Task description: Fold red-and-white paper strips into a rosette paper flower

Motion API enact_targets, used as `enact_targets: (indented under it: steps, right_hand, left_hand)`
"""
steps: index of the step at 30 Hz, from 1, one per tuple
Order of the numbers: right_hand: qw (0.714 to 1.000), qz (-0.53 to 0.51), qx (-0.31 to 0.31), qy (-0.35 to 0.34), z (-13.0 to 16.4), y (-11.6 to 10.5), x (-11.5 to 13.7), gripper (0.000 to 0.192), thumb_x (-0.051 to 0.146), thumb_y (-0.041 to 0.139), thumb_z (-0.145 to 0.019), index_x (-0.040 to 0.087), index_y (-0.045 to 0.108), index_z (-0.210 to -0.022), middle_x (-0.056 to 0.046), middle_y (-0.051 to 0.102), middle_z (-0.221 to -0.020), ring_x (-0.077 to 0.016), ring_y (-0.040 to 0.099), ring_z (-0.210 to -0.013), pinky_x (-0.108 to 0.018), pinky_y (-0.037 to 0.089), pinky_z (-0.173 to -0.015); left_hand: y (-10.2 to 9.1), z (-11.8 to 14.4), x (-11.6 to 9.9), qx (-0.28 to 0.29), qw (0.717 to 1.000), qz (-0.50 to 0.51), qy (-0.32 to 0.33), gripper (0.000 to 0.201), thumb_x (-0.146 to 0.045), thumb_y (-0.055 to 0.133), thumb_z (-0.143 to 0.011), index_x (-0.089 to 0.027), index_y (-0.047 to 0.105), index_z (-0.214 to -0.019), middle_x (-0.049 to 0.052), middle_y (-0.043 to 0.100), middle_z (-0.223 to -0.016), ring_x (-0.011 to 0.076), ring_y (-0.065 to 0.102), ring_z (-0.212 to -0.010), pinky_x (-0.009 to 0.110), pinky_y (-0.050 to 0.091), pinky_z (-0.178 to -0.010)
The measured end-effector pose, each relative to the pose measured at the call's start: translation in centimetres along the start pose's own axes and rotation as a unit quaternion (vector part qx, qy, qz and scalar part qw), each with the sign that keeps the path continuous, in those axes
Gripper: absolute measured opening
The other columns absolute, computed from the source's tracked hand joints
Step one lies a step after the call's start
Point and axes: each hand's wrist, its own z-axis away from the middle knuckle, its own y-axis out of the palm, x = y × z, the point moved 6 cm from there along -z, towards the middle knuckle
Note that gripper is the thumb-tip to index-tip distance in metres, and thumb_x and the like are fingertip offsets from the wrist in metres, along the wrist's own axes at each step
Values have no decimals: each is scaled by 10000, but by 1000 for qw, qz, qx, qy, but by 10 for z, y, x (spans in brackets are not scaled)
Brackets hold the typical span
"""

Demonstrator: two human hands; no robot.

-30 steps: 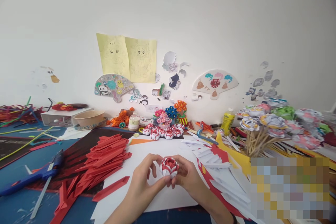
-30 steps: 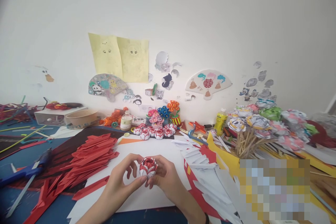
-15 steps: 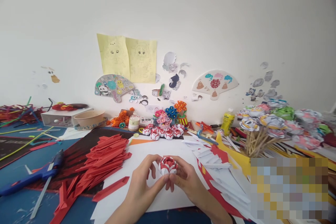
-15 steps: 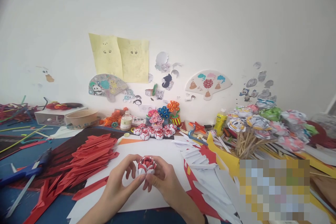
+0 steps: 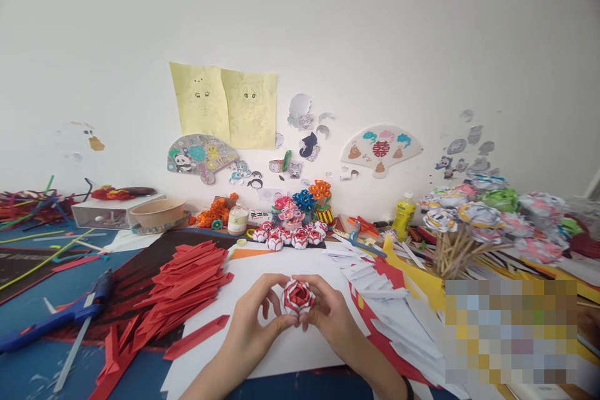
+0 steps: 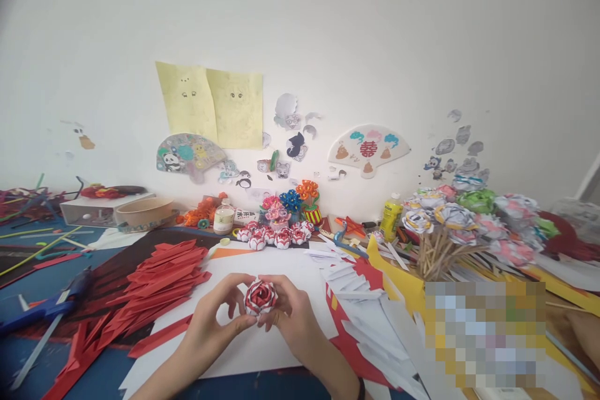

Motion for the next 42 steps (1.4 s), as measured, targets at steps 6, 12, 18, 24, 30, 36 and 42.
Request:
enact_targets:
  steps: [6,12,18,24,30,36,42]
  right_hand:
    - [994,96,-9,-45,-4,-10,16,425,267,783,-734,266,663,-1141,-54,651,-1099,-244,604,-1008,-371,475,-914]
    - [992,73,-105,-16,-6,-24,1,610,281,891,-572,247,659,-1135,-25,649,-896,-222,623,-849,-364,514,-839]
    - [986,98,-116,-62,-8,-24,0,407,298,887,-574,200,709,-927,-25,630,-810,-203,607,-720,-335,523,-689]
    - [972,183,-121,-86,-7,-21,3,252,284,867,-612,196,672,-745,13,565,-657,-169,534,-598,-295,449,-578]
    - [967,209,-104,-104,-6,-19,-3,240,288,847,-646,204,640,-735,16,545,-648,-159,499,-559,-281,423,-535]
    - [966,213,-98,-113,-5,-18,-1,203,305,812,-697,203,653,-771,8,551,-665,-162,503,-576,-277,432,-554]
    - [961,213,-102,-142,-6,-15,6,194,324,784,-733,192,658,-798,13,540,-656,-155,509,-571,-264,431,-548]
  left_hand:
    - [-3,-5,-5,39,999,-15,23,442,-318,682,-832,-278,524,-1243,47,640,-1060,135,592,-710,241,460,-604]
    - [-5,-2,5,8,998,-61,7,417,-314,704,-811,-282,571,-1204,39,687,-1050,127,608,-654,241,492,-592]
    - [-3,-1,13,-23,998,-54,23,376,-306,701,-816,-296,627,-1185,51,715,-1032,136,641,-649,229,510,-567]
    - [0,-3,17,-2,999,-31,35,323,-262,729,-794,-274,674,-1112,52,725,-944,150,651,-678,219,518,-575]
    - [2,-5,16,6,999,-14,51,309,-209,718,-802,-269,664,-1100,39,715,-859,153,650,-695,228,533,-629]
    - [3,-4,17,13,998,-6,55,305,-182,682,-831,-256,634,-1123,46,701,-878,151,638,-698,225,530,-616]
    - [3,-5,15,15,997,-11,79,353,-169,679,-833,-224,603,-1173,54,691,-883,156,640,-731,225,542,-648]
